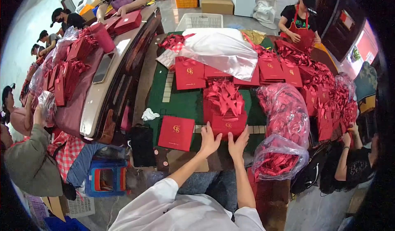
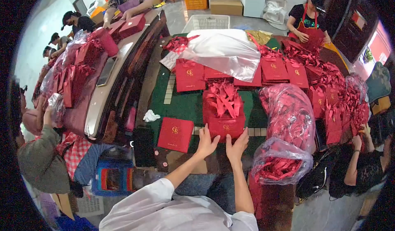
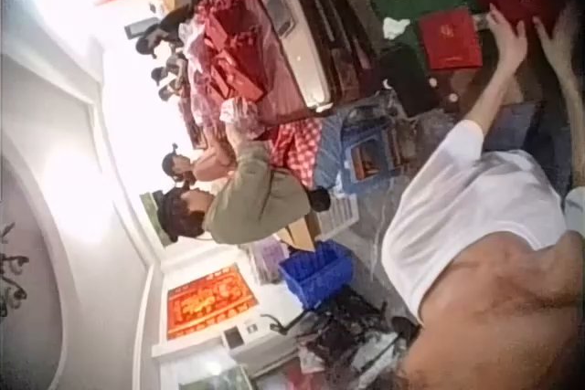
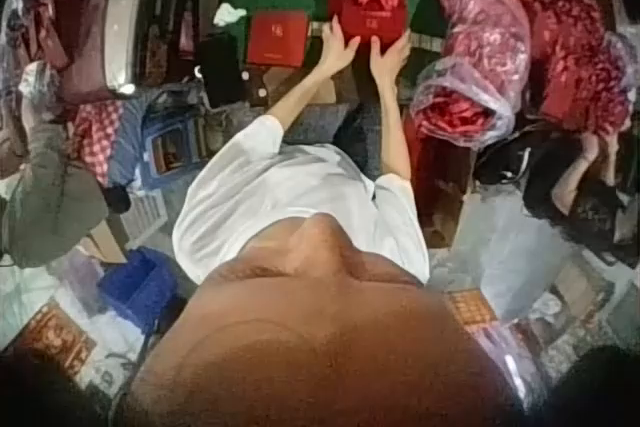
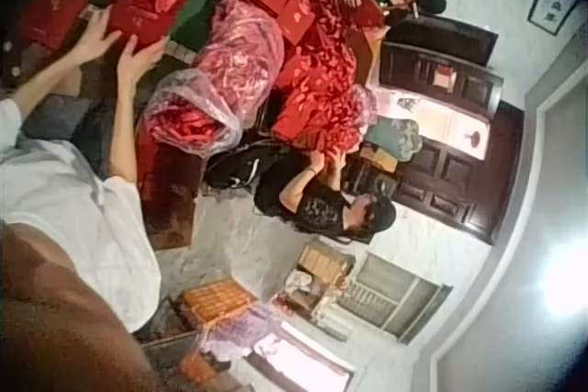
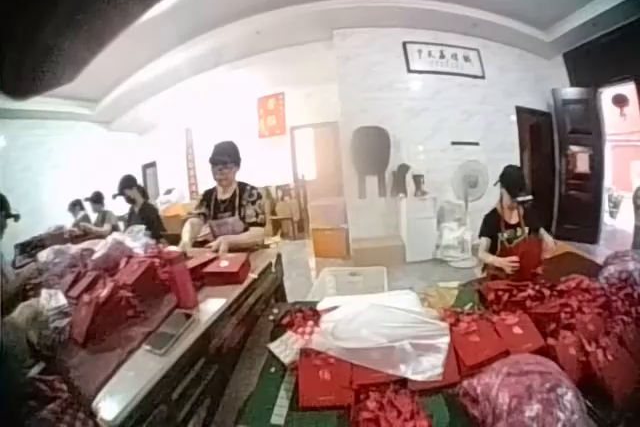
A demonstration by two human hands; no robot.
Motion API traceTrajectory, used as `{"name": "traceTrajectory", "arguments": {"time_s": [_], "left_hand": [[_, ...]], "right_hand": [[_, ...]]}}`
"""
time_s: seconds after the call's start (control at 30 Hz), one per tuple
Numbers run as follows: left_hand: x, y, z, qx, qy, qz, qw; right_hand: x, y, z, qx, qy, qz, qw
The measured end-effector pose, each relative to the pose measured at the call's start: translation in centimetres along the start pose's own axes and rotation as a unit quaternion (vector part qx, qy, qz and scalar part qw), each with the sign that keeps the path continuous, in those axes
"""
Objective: The person takes ribbon handles out of a plastic bag and attaches them to red paper gift bags by hand.
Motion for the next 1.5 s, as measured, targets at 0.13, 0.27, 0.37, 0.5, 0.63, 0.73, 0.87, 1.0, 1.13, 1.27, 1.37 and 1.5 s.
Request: {"name": "traceTrajectory", "arguments": {"time_s": [0.13, 0.27, 0.37, 0.5, 0.63, 0.73, 0.87, 1.0, 1.13, 1.27, 1.37, 1.5], "left_hand": [[-3.1, -1.7, -3.8, 0.032, 0.079, 0.083, 0.993], [-4.9, -3.1, -10.5, 0.056, 0.135, 0.080, 0.986], [-3.4, -4.6, -13.2, 0.053, 0.216, 0.104, 0.969], [-0.6, -6.4, -13.5, 0.115, 0.245, 0.052, 0.961], [1.7, -7.5, -13.1, 0.096, 0.262, 0.072, 0.958], [1.2, -7.7, -13.1, 0.075, 0.258, 0.089, 0.959], [0.4, -8.4, -13.1, 0.048, 0.269, 0.122, 0.954], [-2.7, -9.8, -12.9, 0.036, 0.230, 0.179, 0.956], [-5.0, -12.9, -11.0, 0.037, 0.187, 0.202, 0.961], [-6.3, -15.0, -9.2, 0.068, 0.168, 0.207, 0.962], [-6.8, -15.9, -7.5, 0.112, 0.133, 0.240, 0.955], [-6.8, -17.4, -6.3, 0.147, 0.096, 0.271, 0.946]], "right_hand": [[-0.7, -0.7, -1.5, -0.027, 0.059, -0.033, 0.997], [-0.7, -1.9, -1.7, -0.032, 0.087, -0.021, 0.995], [0.9, -3.9, -2.9, -0.005, 0.050, 0.006, 0.999], [2.3, -8.8, -6.8, -0.016, 0.072, -0.042, 0.996], [0.3, -11.6, -12.5, -0.107, -0.008, -0.055, 0.993], [-3.7, -11.9, -16.1, -0.179, -0.047, -0.002, 0.983], [-6.6, -11.9, -17.7, -0.208, -0.144, 0.055, 0.966], [-8.0, -11.5, -17.7, -0.188, -0.238, 0.088, 0.949], [-8.5, -11.3, -17.8, -0.177, -0.146, 0.061, 0.971], [-5.4, -11.8, -18.1, -0.167, -0.042, 0.096, 0.980], [-4.6, -12.4, -16.1, -0.094, 0.025, 0.094, 0.991], [1.7, -13.5, -13.5, -0.044, 0.004, -0.023, 0.999]]}}
Point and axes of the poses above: each hand's wrist, its own y-axis towards the middle knuckle, its own z-axis out of the palm, x = y × z, the point moved 7 cm from there along y, towards the middle knuckle, and after that the axes turned 10 degrees about z, right-handed, at the moved point
